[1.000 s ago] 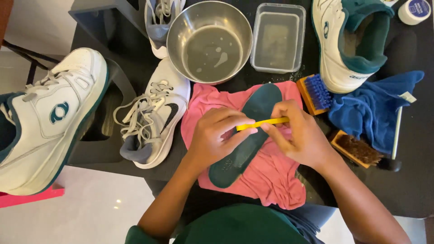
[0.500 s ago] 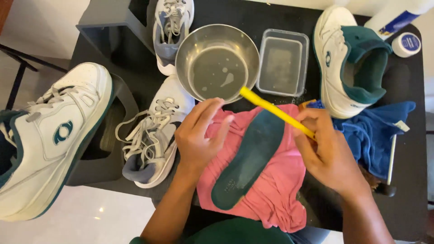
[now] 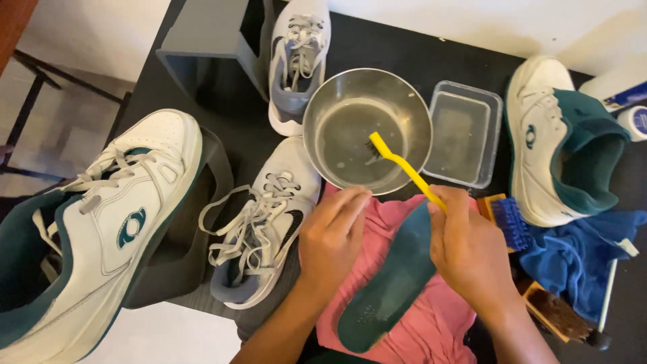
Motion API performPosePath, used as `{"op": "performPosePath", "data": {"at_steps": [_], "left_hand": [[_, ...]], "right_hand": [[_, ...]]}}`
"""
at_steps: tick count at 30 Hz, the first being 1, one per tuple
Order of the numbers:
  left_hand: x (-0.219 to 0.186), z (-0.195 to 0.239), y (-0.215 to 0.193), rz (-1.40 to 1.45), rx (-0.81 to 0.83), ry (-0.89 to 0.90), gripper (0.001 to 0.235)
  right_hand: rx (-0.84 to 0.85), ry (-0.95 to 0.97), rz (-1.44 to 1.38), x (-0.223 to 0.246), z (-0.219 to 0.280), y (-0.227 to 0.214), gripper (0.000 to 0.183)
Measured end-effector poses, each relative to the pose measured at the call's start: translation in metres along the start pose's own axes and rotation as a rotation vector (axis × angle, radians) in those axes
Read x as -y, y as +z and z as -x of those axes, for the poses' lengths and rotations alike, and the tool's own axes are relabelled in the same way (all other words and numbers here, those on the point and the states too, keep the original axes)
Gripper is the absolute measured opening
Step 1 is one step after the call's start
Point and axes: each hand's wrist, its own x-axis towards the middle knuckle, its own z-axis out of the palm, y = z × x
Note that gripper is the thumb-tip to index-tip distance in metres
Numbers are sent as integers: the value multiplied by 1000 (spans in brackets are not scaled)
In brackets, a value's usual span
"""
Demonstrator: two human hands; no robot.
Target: The person scrubs a dark green shoe insole with a yellow toothbrush, repeatedly dipping the brush into a container of water. The insole is placed on a pink cloth on a table, and the person scrubs both the top and bottom surfaces.
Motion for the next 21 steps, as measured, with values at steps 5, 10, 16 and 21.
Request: {"op": "performPosePath", "data": {"at_steps": [5,10,16,21], "left_hand": [[6,7,3,-18,-9,-25,16],[8,9,2,6,0,-56,22],[7,8,1,-1,-3,-55,22],[7,7,3,3,-4,-34,23]], "right_hand": [[78,6,122,1,-9,0,25],[127,-43,169,0,-18,-8,24],[67,-103,188,0,-21,-7,22],[-25,-71,56,-8,-14,-8,27]]}}
